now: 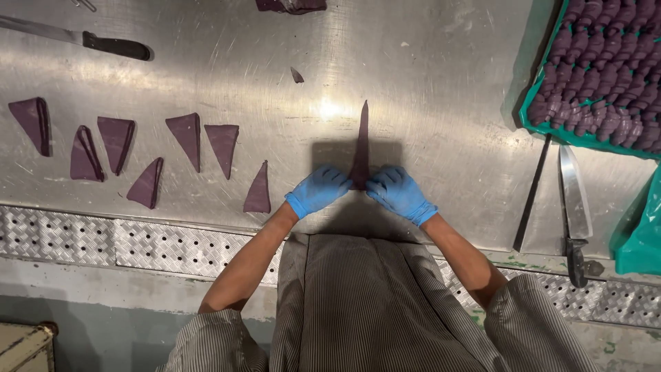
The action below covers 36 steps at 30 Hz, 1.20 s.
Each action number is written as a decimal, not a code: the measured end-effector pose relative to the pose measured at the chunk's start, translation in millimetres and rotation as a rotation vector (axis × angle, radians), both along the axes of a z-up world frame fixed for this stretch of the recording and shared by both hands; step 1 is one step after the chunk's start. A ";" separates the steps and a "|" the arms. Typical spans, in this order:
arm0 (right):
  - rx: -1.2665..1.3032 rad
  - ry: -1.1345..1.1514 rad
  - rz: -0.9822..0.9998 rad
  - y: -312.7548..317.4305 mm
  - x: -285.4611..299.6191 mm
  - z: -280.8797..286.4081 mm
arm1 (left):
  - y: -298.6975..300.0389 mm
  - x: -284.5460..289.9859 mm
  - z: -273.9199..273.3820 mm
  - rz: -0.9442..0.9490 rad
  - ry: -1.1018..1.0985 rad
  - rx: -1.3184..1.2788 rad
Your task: Rolling triangular pieces of purple dough into small rolls and placing them on a tray.
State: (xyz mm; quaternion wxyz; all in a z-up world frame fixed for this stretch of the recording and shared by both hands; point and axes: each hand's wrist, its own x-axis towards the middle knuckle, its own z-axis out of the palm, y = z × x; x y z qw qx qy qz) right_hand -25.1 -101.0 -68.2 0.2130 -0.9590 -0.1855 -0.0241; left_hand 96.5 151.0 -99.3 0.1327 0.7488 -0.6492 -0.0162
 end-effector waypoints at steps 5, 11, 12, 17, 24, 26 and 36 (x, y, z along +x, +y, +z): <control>0.068 0.005 -0.087 7.4 5.1 6.4 | -11.6 2.6 8.9 0.072 0.088 -0.071; 0.139 0.032 -0.241 11.6 8.0 -0.5 | -31.6 14.2 41.6 0.179 0.084 -0.092; 0.123 0.008 -0.208 11.1 7.5 -3.3 | -31.4 14.8 37.1 0.174 0.079 -0.041; 0.019 -0.056 -0.106 8.7 1.3 -6.3 | -22.0 5.7 19.0 0.102 0.110 -0.045; 0.129 -0.018 -0.321 25.1 3.1 1.2 | -20.6 -6.6 16.8 0.265 0.342 -0.149; 0.157 0.018 -0.393 29.7 3.9 5.8 | -23.1 -1.2 22.2 0.282 0.364 -0.134; 0.221 -0.030 -0.399 32.9 9.4 16.1 | -39.9 0.4 31.3 0.486 0.390 -0.155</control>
